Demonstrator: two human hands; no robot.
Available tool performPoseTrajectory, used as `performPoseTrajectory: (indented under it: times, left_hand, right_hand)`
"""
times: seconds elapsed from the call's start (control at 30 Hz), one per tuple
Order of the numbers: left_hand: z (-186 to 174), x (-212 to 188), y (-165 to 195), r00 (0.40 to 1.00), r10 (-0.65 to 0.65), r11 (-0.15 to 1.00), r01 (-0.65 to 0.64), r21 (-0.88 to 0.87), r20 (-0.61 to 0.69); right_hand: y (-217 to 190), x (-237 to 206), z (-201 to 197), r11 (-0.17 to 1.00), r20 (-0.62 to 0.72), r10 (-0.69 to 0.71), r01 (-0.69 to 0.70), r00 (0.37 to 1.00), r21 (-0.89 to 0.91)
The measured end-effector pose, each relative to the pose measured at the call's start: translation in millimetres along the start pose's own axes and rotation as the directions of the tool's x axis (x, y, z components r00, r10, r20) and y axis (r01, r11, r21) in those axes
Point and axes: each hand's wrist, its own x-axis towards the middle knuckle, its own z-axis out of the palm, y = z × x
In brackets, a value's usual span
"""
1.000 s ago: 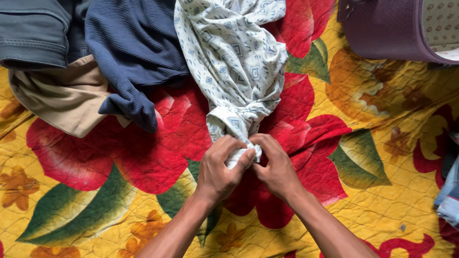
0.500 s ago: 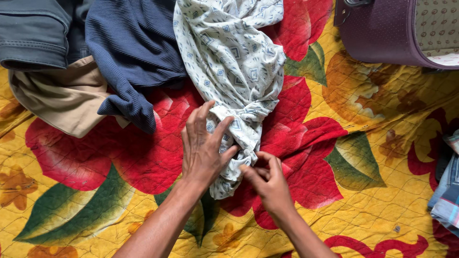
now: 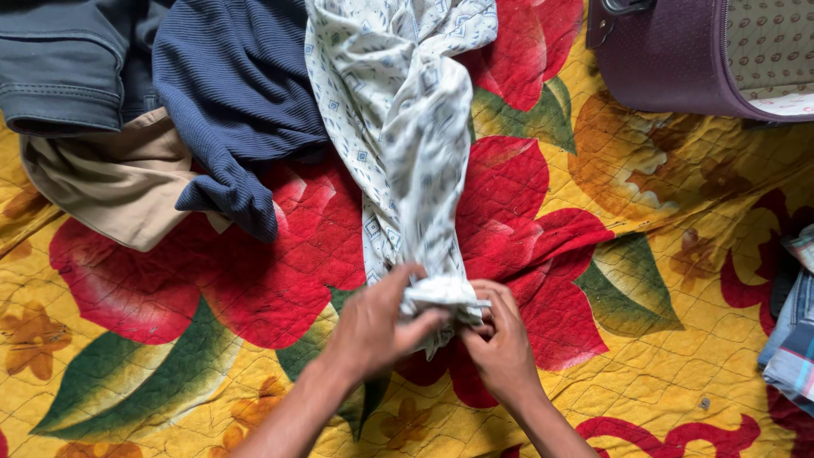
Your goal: The person folds clothes on a bed. They first fold a plaid shirt in half and press it flat, then unfold and spread a patterned shirt, align its sleeves and sides, fold it lengthwise, and roll it into a compact bundle, setting it beside a folded pair of jeans near an open suitcase.
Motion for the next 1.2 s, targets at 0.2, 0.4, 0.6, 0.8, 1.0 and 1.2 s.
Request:
performPoseTrajectory:
  times: [0.2, 0.4, 0.6, 0.8, 1.0, 1.2]
  left_hand:
    - [23, -17, -21, 0.976, -0.219, 0.955, 0.213, -0.208, -0.005]
    - [11, 11, -31, 0.909, -0.412, 0.896, 0.392, -0.209, -0.063]
    - [-8, 13, -12, 0.945, -0.315, 0.944, 0.303, -0.134, -0.085]
    - [-18, 14, 16, 0.982, -0.191, 0.98, 0.191, 0.051, -0.003]
    - [-33, 15, 31, 0.985, -0.137, 0.99, 0.132, 0.052, 0.102]
    - [-30, -1, -3, 0.977, -0.206, 0.934, 0.181, -0.307, -0.049]
  right_hand:
    - [6, -4, -11, 0.996, 0.129, -0.085, 0.087, 0.988, -0.007]
    - [1, 3, -15, 0.99, 0.336, -0.134, 0.138, 0.932, 0.012]
    - [-23, 20, -28, 0.972, 0.496, -0.141, 0.214, 0.857, -0.093]
    - [-58, 51, -26, 0.832, 0.216, -0.394, 0.447, 0.893, -0.33]
    - [-73, 67, -25, 0.579, 0.312, -0.526, 0.602, 0.791, -0.55]
    - [-66, 63, -36, 0.632, 0.221, -0.327, 0.387, 0.919, -0.671]
